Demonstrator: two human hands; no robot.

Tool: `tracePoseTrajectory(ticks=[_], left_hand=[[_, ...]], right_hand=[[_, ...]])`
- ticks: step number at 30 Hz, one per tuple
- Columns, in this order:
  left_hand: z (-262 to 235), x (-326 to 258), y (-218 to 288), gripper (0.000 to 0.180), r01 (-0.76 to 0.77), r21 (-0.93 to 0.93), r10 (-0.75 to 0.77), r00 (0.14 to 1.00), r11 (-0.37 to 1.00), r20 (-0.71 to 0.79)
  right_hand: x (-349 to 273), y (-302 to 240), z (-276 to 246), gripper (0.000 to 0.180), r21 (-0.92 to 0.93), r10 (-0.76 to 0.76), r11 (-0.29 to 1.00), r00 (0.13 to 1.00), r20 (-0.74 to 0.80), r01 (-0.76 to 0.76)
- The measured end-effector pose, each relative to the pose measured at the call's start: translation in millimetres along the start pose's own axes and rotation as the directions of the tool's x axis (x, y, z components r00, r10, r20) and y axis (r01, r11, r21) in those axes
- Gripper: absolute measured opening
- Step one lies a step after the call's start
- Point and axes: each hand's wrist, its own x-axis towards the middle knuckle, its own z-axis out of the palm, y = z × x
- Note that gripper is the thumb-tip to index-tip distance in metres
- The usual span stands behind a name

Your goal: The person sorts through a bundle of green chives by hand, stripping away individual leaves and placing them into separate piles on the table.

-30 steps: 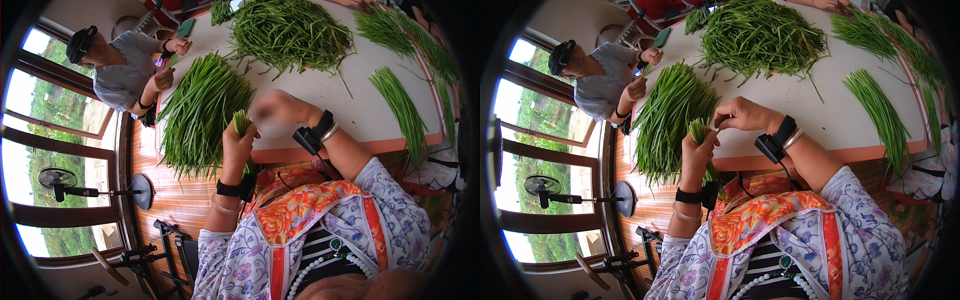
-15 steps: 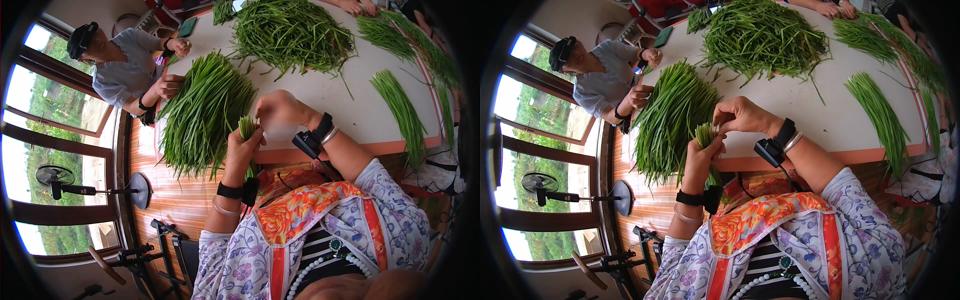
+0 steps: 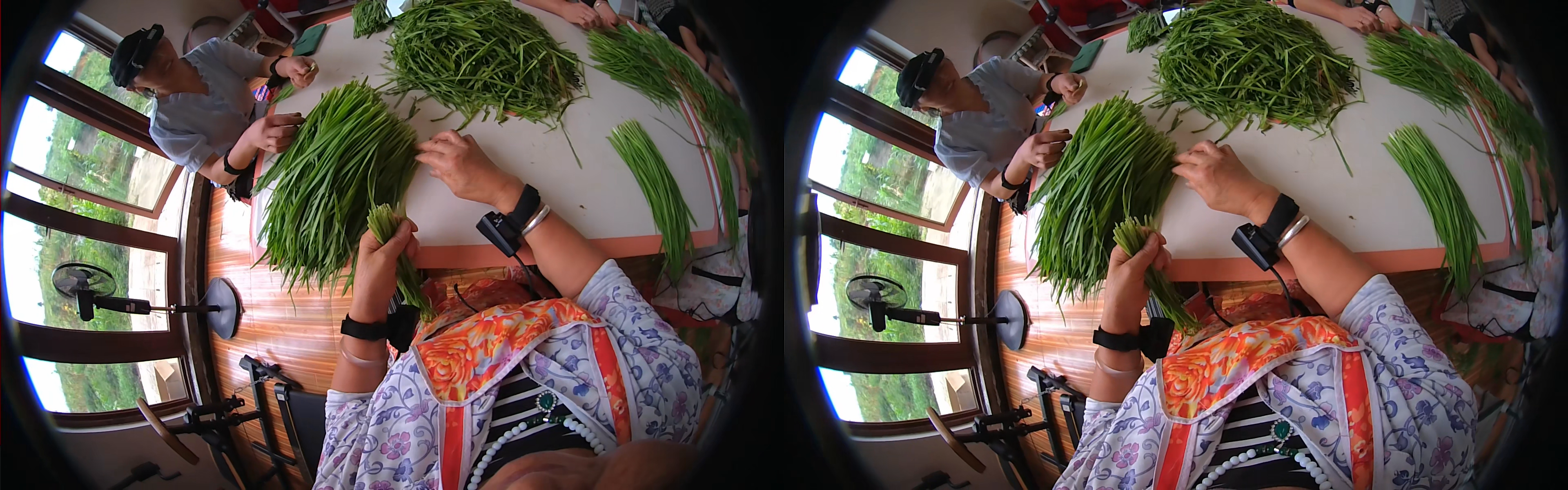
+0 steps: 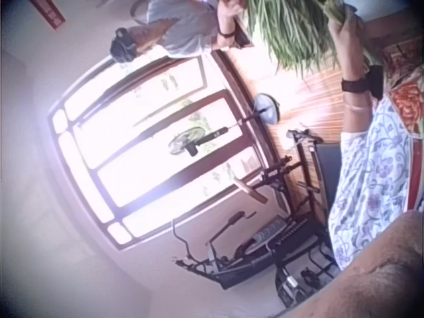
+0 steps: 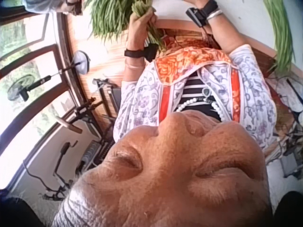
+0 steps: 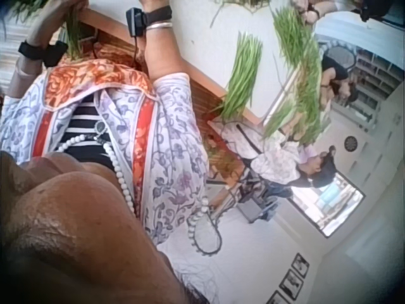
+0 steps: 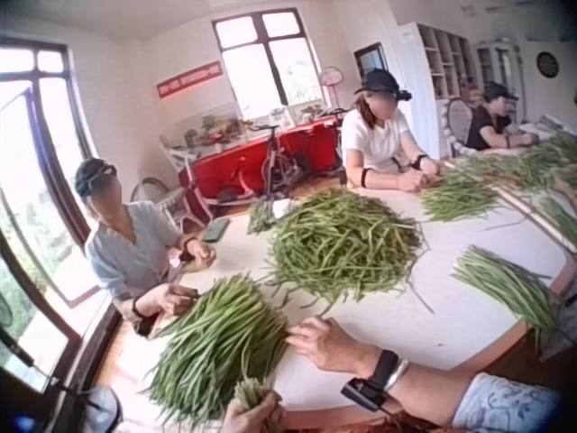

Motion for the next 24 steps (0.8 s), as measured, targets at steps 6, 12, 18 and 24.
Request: tracePoseTrajectory(ticks=[6, 12, 18, 24], left_hand=[[-10, -1, -1, 0.013, -0.015, -0.062, 0.013, 0.999, 0.998, -0.029], [-10, 0, -9, 0.013, 0.021, -0.105, -0.019, 1.000, 0.994, 0.016], [-2, -2, -2, 0.013, 0.011, -0.109, -0.013, 1.000, 0.994, -0.024], [0, -1, 0, 0.013, -0.014, -0.095, 0.009, 0.998, 0.995, -0.056]], right_hand=[[-2, 0, -1, 0.029, -0.080, 0.035, 0.996, 0.996, 0.082, -0.029], [2, -3, -7, 0.019, -0.046, 0.072, 0.996, 0.996, 0.042, -0.071], [1, 1, -9, 0.012, -0.039, 0.064, 0.997, 0.997, 0.042, -0.062], [-4, 16, -13, 0.012, 0.187, 0.076, 0.979, 0.996, 0.055, -0.085]])
